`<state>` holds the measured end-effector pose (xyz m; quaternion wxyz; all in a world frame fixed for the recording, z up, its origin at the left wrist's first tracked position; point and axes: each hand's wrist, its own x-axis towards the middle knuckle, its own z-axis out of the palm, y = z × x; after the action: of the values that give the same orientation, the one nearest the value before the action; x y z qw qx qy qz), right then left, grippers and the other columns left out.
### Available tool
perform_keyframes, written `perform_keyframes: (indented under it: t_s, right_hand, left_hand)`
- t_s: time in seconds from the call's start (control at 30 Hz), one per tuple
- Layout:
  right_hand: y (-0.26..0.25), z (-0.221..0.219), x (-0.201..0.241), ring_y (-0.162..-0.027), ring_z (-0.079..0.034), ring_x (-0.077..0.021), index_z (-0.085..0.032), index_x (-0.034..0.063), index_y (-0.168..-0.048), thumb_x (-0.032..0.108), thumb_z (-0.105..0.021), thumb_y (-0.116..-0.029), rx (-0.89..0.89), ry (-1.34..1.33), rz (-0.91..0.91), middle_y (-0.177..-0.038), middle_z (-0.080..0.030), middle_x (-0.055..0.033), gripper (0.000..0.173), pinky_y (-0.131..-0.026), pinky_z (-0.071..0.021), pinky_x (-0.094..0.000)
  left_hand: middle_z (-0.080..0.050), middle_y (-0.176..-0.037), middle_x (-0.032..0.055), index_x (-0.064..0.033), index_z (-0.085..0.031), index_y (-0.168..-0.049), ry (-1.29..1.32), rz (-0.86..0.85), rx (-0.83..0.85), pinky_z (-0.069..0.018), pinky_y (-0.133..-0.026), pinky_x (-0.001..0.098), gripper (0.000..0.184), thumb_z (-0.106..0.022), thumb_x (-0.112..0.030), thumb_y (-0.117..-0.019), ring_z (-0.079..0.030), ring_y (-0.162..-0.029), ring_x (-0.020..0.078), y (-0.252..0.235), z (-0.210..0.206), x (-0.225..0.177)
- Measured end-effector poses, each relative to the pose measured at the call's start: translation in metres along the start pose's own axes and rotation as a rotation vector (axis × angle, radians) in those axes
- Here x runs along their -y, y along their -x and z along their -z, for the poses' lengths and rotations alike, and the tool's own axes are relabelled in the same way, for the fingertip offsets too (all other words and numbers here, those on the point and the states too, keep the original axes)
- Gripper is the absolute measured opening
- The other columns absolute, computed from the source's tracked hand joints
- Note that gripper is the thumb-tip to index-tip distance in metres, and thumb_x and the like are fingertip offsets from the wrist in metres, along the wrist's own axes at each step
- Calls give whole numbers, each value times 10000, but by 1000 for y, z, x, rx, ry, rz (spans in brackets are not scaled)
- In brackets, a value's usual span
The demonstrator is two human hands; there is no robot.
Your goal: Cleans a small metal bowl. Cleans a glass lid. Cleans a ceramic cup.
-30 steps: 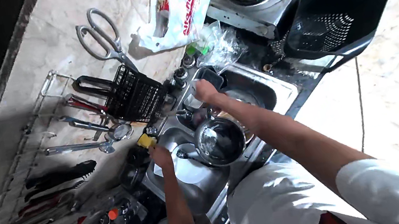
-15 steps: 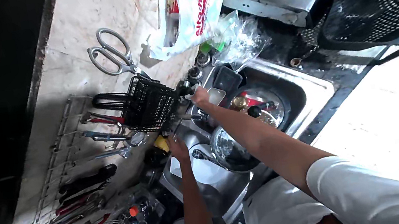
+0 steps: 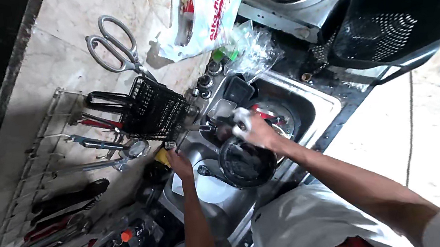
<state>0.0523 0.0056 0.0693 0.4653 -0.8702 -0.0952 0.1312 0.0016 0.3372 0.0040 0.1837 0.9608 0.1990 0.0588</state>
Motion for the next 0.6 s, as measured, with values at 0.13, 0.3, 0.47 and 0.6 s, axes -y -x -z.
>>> perform_keyframes:
  t_s: [0.13,0.3,0.47,0.6]
  right_hand:
    - [69,-26,-7,-1326,-561,-401,-694,36,-1215,516,-577,-1005,378,315,87,-1419,-600,-196,537,-1092,-455,-606]
    - [104,-14,-23,-1131,-655,-460,-601,20,-1344,426,-579,-1008,77,397,-358,-1293,-631,-268,527,-889,-555,-635]
    - [105,-18,-63,-1199,-622,-474,-531,-14,-1416,279,-635,-989,298,137,-594,-1271,-641,-304,529,-1021,-474,-663]
    - [103,-33,-53,-1243,-609,-428,-569,14,-1407,192,-597,-1001,202,36,-611,-1311,-636,-274,444,-1057,-461,-634]
  left_hand:
    - [-629,-1290,248,28,-632,-1295,103,33,50,-521,-1038,480,323,-513,-139,-1046,-638,-1183,350,28,-6,-6]
    - [-689,-1197,210,29,-654,-1257,111,106,-60,-548,-995,445,316,-501,-169,-1064,-685,-1092,293,60,24,16]
    - [-695,-1094,236,53,-570,-1337,96,205,-357,-577,-887,466,360,-477,-178,-1077,-704,-954,317,59,81,44]
    - [-675,-1220,245,-8,-533,-1450,53,318,-299,-521,-1009,510,442,-444,-256,-1096,-672,-1109,360,35,107,78]
